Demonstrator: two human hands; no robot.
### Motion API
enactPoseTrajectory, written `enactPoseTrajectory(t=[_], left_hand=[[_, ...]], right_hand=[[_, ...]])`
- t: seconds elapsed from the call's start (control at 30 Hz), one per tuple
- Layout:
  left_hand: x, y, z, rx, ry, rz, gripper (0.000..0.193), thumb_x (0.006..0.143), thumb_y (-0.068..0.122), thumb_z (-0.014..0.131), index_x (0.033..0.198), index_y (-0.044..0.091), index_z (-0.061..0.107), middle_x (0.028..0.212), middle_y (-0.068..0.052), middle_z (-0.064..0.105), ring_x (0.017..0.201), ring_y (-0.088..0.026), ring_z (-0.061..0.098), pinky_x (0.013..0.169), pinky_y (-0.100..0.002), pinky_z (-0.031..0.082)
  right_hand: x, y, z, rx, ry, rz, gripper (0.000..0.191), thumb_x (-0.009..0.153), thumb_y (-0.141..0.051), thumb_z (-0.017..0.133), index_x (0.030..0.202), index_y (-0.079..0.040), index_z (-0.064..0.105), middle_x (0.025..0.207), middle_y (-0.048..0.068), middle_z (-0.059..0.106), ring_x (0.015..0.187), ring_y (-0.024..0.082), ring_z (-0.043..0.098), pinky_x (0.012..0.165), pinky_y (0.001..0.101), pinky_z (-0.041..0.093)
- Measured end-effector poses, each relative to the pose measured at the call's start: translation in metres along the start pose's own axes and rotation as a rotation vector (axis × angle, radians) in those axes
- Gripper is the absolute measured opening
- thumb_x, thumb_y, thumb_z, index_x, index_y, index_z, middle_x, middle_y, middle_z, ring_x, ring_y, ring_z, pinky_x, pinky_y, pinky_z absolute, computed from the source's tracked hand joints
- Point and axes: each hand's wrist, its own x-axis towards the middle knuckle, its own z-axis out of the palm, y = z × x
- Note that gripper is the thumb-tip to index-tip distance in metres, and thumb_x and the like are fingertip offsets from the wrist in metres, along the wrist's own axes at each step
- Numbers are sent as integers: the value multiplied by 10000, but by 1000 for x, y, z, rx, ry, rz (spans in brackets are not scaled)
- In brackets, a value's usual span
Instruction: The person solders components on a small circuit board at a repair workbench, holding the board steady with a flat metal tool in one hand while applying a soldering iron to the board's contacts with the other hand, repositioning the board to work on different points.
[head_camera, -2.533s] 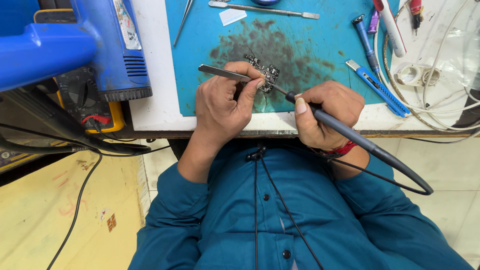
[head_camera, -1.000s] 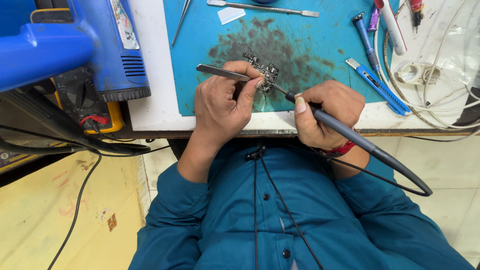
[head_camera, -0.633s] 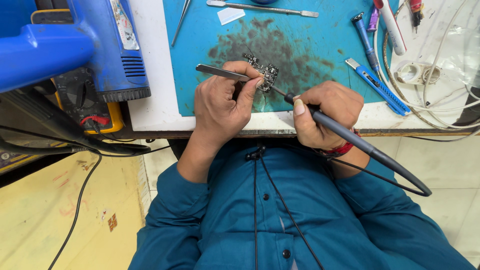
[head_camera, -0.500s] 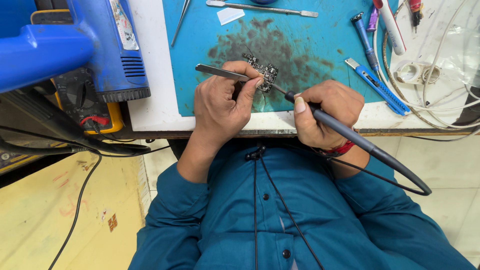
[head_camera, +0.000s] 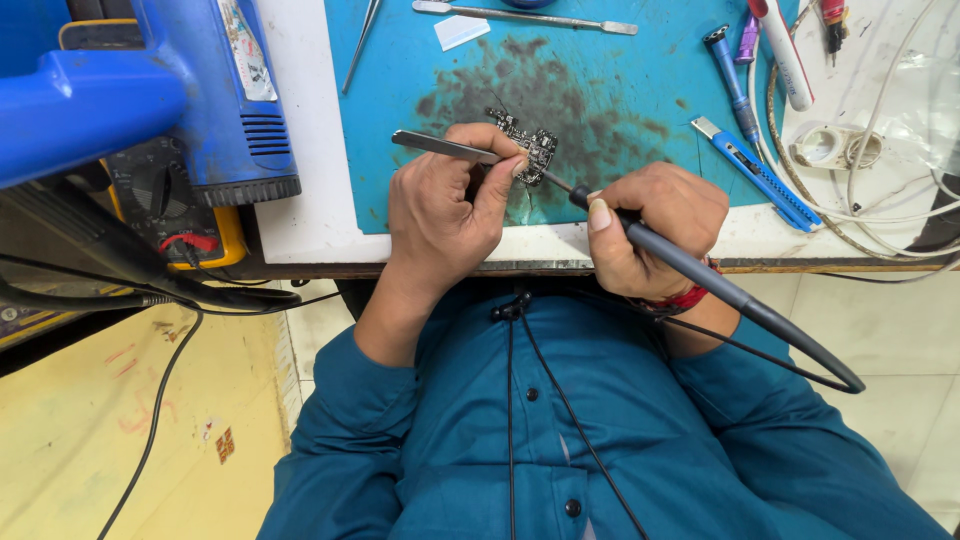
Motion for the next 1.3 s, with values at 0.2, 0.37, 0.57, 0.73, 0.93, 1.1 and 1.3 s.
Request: enactPoseTrajectory(t=[0.2, 0.37, 0.57, 0.73, 0.93, 1.1, 1.3], left_hand=[[0, -2, -1, -5, 2, 8, 124, 1016, 101, 753, 1054, 73, 638, 859, -22, 722, 659, -127, 685, 599, -275, 509], [0, -4, 0, -1, 3, 14, 124, 1018, 104, 754, 1049, 72, 638, 861, -21, 726, 659, -125, 686, 596, -273, 509], [1, -4, 1, 11, 2, 4, 121, 1013, 107, 756, 1039, 74, 643, 851, -16, 725, 649, -121, 685, 584, -272, 504], [2, -4, 0, 0, 3, 16, 127, 1015, 107, 756, 1043, 70, 637, 861, -22, 726, 652, -123, 682, 591, -276, 505], [2, -2, -1, -2, 1, 4, 120, 1015, 99, 755, 1042, 74, 641, 854, -17, 724, 649, -122, 683, 589, -273, 502], [2, -1, 0, 8, -1, 10, 125, 1010, 98, 757, 1042, 72, 639, 846, -19, 723, 643, -122, 679, 584, -275, 496], [1, -2, -1, 8, -1, 12, 128, 1011, 103, 757, 1045, 70, 638, 845, -18, 722, 649, -122, 680, 590, -275, 499]], right_hand=[[0, 1, 2, -6, 0, 1, 115, 968, -49, 700, 890, -22, 621, 760, 113, 651, 599, 252, 622, 569, 335, 466], [0, 1, 3, -23, -3, 15, 118, 968, -50, 703, 889, -22, 619, 768, 116, 659, 598, 252, 620, 569, 335, 462], [0, 2, 2, -13, -6, 13, 111, 974, -46, 701, 901, -21, 621, 782, 118, 662, 614, 254, 631, 581, 334, 476], [1, 2, 3, -5, -3, 7, 110, 964, -40, 701, 893, -22, 619, 773, 119, 655, 608, 258, 628, 577, 336, 474], [2, 1, 3, -5, 0, 5, 102, 962, -35, 703, 899, -20, 625, 774, 112, 657, 600, 250, 622, 570, 332, 470], [2, 1, 2, -17, -7, -5, 97, 953, -39, 702, 890, -20, 630, 761, 109, 656, 636, 261, 616, 560, 333, 459], [1, 1, 4, -11, -1, -9, 109, 959, -46, 708, 891, -23, 627, 761, 107, 656, 623, 257, 619, 564, 335, 462]])
